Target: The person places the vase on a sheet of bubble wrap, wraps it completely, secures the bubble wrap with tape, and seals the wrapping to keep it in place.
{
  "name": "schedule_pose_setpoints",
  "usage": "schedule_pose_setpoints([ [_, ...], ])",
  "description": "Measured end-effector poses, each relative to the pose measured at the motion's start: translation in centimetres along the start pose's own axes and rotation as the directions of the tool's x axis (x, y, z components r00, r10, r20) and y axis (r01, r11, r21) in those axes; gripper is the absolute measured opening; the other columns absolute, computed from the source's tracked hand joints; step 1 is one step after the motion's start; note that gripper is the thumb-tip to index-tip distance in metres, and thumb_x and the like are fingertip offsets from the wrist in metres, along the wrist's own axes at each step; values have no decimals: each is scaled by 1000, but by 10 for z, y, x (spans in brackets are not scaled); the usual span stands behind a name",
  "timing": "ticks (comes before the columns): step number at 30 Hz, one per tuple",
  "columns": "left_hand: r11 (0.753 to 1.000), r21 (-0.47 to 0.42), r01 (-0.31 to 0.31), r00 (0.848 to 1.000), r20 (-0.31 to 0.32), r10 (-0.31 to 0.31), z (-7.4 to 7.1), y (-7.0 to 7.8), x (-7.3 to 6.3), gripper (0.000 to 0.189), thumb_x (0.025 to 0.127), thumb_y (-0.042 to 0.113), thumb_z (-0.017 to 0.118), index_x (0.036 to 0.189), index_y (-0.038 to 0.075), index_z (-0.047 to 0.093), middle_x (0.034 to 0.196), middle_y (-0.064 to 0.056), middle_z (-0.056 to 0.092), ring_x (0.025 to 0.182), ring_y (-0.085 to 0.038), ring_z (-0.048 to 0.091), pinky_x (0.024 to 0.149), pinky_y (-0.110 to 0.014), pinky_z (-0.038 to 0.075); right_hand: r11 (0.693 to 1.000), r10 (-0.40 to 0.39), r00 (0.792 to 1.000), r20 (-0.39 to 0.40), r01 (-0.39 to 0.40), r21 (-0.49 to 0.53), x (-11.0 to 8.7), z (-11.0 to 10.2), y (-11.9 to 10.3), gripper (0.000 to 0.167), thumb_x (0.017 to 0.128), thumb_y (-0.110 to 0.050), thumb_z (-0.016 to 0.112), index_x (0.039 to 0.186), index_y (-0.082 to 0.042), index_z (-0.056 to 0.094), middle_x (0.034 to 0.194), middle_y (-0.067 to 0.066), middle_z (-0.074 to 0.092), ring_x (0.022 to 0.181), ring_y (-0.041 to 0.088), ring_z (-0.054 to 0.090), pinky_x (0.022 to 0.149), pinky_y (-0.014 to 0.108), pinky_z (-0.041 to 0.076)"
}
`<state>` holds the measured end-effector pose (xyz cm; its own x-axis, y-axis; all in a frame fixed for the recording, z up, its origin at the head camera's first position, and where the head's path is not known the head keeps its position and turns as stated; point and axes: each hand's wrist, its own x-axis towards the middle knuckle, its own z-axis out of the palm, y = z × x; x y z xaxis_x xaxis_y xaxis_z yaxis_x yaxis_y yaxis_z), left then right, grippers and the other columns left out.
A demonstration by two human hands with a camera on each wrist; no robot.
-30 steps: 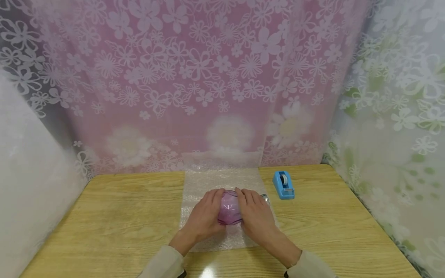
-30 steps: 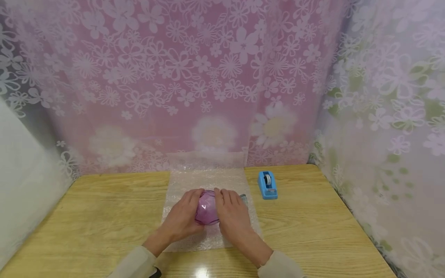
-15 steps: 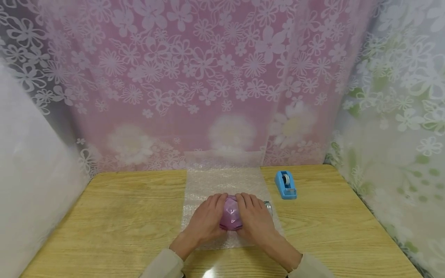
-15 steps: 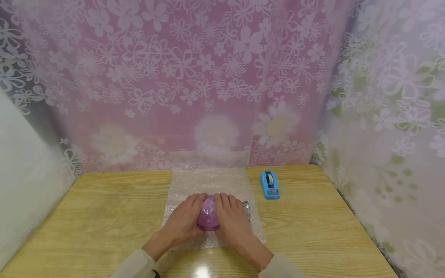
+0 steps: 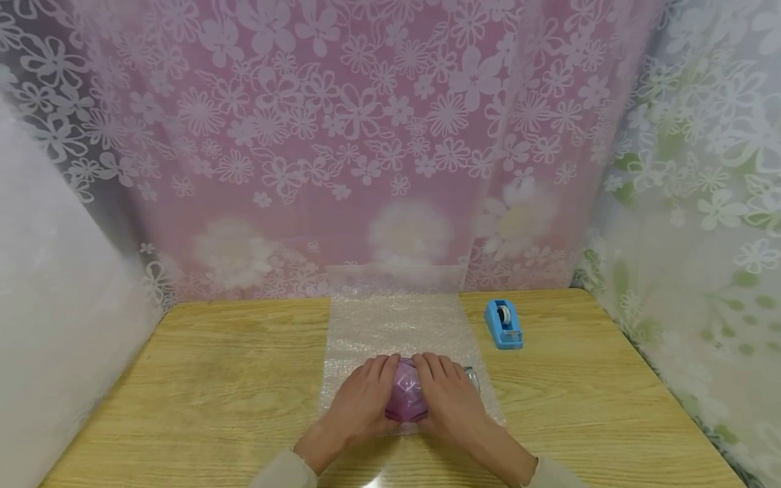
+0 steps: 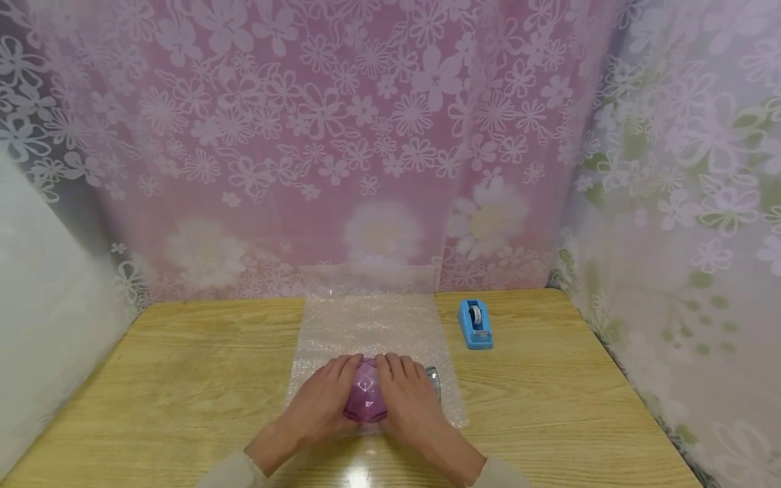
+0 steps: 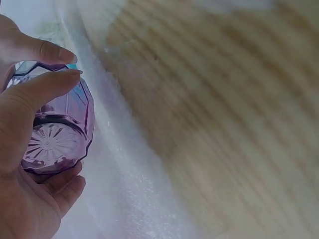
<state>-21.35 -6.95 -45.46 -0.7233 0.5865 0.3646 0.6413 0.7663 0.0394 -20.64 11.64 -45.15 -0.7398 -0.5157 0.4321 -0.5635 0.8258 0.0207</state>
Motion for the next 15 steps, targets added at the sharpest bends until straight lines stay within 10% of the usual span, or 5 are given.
schedule_pose_setpoints([
  [15,999,6,34,998,-44,-33,10,4,-12,100,62,50,84,135,-1,39,117,-14,54,102,-26,57,85,-38,50,999,-31,998,60,32,-9,-3,3,-4,86,58,-37,87,126,-1,48,116,13,54,106,29,52,89,44,45],
])
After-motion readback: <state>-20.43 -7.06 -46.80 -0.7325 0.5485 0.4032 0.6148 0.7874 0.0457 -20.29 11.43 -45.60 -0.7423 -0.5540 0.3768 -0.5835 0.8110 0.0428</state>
